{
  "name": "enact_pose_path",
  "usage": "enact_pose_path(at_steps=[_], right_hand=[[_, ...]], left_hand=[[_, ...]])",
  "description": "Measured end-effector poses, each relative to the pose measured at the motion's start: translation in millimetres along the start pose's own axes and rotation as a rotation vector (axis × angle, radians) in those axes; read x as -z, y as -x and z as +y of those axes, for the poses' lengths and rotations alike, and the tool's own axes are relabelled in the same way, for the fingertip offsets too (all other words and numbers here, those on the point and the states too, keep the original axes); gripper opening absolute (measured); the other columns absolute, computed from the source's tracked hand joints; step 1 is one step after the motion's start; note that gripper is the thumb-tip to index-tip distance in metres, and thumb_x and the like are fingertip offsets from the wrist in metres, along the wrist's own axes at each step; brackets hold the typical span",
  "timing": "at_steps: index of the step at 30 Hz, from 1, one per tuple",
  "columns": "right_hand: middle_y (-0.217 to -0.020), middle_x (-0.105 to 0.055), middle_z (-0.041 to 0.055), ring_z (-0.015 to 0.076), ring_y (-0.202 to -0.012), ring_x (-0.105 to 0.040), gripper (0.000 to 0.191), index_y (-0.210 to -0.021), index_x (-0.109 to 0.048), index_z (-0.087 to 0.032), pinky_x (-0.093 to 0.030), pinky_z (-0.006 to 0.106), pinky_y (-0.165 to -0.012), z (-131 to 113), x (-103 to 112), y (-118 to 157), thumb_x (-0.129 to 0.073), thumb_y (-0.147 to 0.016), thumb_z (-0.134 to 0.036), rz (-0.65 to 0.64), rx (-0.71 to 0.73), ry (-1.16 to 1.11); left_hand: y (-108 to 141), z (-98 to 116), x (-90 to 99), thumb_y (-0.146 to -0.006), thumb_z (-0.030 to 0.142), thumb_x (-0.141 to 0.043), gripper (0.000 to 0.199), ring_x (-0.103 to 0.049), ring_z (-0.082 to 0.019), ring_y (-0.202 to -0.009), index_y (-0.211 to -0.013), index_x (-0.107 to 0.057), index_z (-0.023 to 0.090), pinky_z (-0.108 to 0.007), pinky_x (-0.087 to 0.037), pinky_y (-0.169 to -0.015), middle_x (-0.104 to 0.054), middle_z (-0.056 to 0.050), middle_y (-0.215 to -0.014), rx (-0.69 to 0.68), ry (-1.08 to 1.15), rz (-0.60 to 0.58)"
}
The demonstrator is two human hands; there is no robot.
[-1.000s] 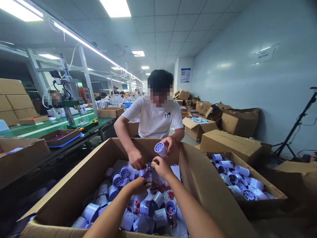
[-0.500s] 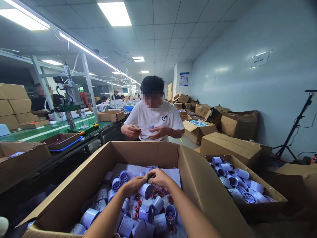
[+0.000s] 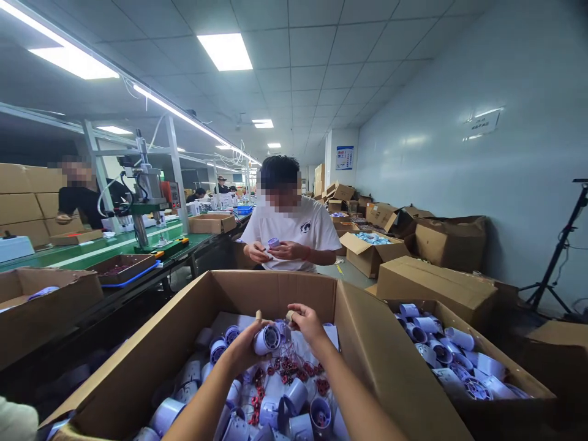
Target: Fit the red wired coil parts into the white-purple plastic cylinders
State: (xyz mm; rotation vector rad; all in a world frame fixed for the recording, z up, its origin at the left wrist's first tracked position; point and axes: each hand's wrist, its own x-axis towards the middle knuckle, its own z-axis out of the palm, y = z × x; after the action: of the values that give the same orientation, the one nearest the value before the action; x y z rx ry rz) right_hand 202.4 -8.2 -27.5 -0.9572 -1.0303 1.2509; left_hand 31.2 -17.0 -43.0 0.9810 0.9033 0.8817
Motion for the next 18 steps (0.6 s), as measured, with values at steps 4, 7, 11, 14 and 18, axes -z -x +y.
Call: enact_pose_path(at_steps=[4,7,11,14,18], right_hand=[[-0.059,-0.062,-0.0011,0.0105,-0.052,-0.055,0.036,-0.073,-0.062,-0.016,-0.041,0.024,-0.052,-10,-2,6,-0.073,-0.046,-0.037,-0.004,-0.026,-0.147],[-0.059,-0.062,-0.0019,0.0101,-0.054,-0.056,0.041,-0.072,-0.061,-0.017,-0.042,0.023,-0.054,-15,-2,10,-0.079,-0.041,-0.036,-0.004,-0.026,-0.218],[-0.063,-0.065,-0.0006,0.0110,-0.057,-0.059,0.047,-0.069,-0.060,-0.016,-0.042,0.023,-0.055,-21,-4,15,-0.085,-0.034,-0.034,-0.051,-0.043,-0.268],[-0.070,-0.067,0.0011,0.0121,-0.061,-0.062,0.048,-0.071,-0.062,-0.016,-0.042,0.023,-0.056,-25,-7,19,-0.087,-0.035,-0.035,-0.137,-0.067,-0.297],[-0.071,-0.068,0.0007,0.0112,-0.061,-0.062,0.046,-0.073,-0.064,-0.016,-0.043,0.022,-0.056,-35,-7,24,-0.087,-0.037,-0.035,-0.221,-0.066,-0.326]], left_hand=[[-7,-1,7.1,-0.066,0.048,-0.071,0.042,-0.056,-0.012,-0.060,-0.090,-0.056,0.018,-0.021,-0.046,-0.055,-0.059,-0.001,-0.070,-0.107,0.023,0.054],[-13,-6,8.4,-0.064,0.041,-0.072,0.043,-0.059,-0.015,-0.064,-0.094,-0.051,0.020,-0.024,-0.046,-0.057,-0.060,-0.001,-0.074,-0.134,0.006,0.152],[-17,-9,9.0,-0.056,0.031,-0.074,0.053,-0.060,-0.024,-0.085,-0.101,-0.048,0.019,-0.034,-0.047,-0.075,-0.060,-0.004,-0.086,-0.322,-0.458,0.518],[-15,-5,9.1,-0.050,0.022,-0.074,0.051,-0.055,-0.028,-0.096,-0.097,-0.054,0.020,-0.040,-0.042,-0.087,-0.058,-0.005,-0.094,-0.533,-0.862,0.695],[-9,3,7.1,-0.058,0.027,-0.068,0.038,-0.054,-0.027,-0.091,-0.094,-0.057,0.023,-0.043,-0.042,-0.085,-0.056,-0.003,-0.092,-0.705,-1.034,0.722]])
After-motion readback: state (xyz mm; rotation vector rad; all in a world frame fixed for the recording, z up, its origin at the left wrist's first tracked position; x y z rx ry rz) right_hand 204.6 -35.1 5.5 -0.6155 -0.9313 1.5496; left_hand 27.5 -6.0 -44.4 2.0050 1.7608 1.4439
